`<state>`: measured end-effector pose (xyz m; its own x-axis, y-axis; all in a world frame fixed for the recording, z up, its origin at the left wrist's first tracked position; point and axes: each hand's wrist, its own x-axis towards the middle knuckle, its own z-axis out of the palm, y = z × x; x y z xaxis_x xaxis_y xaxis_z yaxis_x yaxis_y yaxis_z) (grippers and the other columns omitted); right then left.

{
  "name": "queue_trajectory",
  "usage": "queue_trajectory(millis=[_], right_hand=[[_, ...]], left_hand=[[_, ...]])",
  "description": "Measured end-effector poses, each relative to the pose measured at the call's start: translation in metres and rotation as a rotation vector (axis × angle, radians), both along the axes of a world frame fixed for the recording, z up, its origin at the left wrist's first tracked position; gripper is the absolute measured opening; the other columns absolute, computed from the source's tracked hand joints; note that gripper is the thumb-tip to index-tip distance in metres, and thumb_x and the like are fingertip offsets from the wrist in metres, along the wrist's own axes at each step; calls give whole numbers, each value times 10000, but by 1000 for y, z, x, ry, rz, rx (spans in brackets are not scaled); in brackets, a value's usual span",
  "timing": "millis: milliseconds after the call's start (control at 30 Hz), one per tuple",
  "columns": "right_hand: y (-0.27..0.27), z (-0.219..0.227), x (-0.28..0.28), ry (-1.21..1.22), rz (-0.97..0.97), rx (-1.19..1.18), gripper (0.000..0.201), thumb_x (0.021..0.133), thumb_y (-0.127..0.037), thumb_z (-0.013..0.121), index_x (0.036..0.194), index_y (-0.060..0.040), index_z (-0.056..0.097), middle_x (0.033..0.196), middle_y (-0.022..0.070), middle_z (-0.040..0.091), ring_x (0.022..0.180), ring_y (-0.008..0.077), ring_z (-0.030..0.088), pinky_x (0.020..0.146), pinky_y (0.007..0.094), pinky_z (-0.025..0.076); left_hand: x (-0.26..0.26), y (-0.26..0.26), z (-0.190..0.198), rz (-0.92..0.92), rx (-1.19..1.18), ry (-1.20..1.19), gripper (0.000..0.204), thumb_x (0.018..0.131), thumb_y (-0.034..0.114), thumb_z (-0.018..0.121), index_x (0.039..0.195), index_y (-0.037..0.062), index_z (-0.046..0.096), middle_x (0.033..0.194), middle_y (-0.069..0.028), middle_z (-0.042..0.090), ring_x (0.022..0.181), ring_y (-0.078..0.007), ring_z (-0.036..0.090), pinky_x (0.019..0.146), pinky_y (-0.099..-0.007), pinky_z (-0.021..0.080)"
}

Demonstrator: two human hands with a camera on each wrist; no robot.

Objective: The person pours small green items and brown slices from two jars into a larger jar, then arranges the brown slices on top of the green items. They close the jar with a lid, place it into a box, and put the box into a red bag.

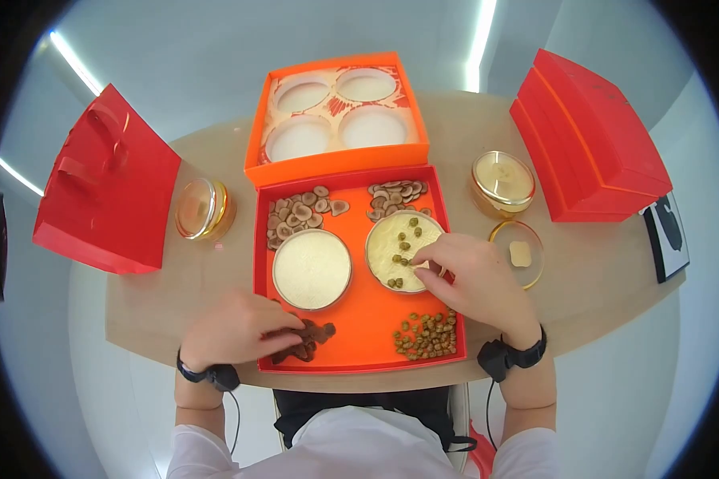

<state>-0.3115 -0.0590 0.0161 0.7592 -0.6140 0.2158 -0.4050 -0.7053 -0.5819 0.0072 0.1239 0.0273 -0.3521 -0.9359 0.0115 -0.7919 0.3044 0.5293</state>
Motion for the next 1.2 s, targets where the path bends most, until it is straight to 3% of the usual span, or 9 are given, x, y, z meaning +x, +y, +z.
queue_trajectory(millis=[100,300,400,567,700,800,933,1100,1200], right_hand=[[2,-1,2,22,42,-66,97,931,-113,790,1003,-53,768,828,86,703,757,270,706,674,394,552],[2,-2,7,48,56,-127,80,927,-92,795,990,-55,765,832,89,703,752,280,701,662,400,553],[2,-4,8,29,68,-116,77,927,-85,796,991,-55,764,835,93,701,752,283,698,660,400,551],[2,-2,7,42,56,-85,73,927,-80,797,989,-54,768,839,95,702,754,287,697,659,396,550],[2,-7,7,5,41,-111,71,922,-85,800,981,-58,773,838,94,701,752,290,697,664,399,551],[6,-3,6,12,37,-101,74,915,-85,803,980,-61,777,839,90,708,754,291,701,672,400,553],[6,0,2,-3,82,-73,82,906,-86,806,980,-59,782,835,87,720,761,291,710,676,396,556],[10,6,-5,29,175,19,84,908,-112,807,966,-56,785,846,94,742,780,292,726,680,391,561],[13,9,-5,92,205,98,101,910,-144,811,968,-65,790,872,88,764,783,287,740,689,386,576]], left_hand=[[-16,-1,-11,-81,76,-227,197,972,265,788,1061,90,798,809,-73,764,710,-283,743,639,-392,588],[-22,-1,-30,-128,28,-286,159,938,211,764,903,61,724,754,-95,728,696,-285,741,632,-394,586],[-18,0,-35,-136,0,-268,155,902,192,770,843,71,692,738,-86,714,681,-282,735,626,-395,582],[-15,-2,-23,-101,-38,-151,96,938,156,756,877,82,744,752,-76,708,670,-277,720,618,-386,572],[-16,-8,-14,119,-271,118,103,925,166,803,923,73,761,760,-62,681,673,-270,704,586,-394,554],[-8,-17,-25,277,-429,-2,113,919,140,807,1019,90,793,783,-56,688,663,-263,694,585,-389,551],[-2,-23,-23,309,-293,-24,134,916,107,826,1046,83,799,813,-52,711,721,-258,712,623,-377,559],[-2,-19,-6,184,-219,6,215,930,164,830,1133,104,794,789,-56,729,691,-257,721,632,-368,577],[-11,-10,-12,-25,-98,81,139,973,226,780,1063,120,792,787,-54,748,686,-257,729,608,-378,564]])
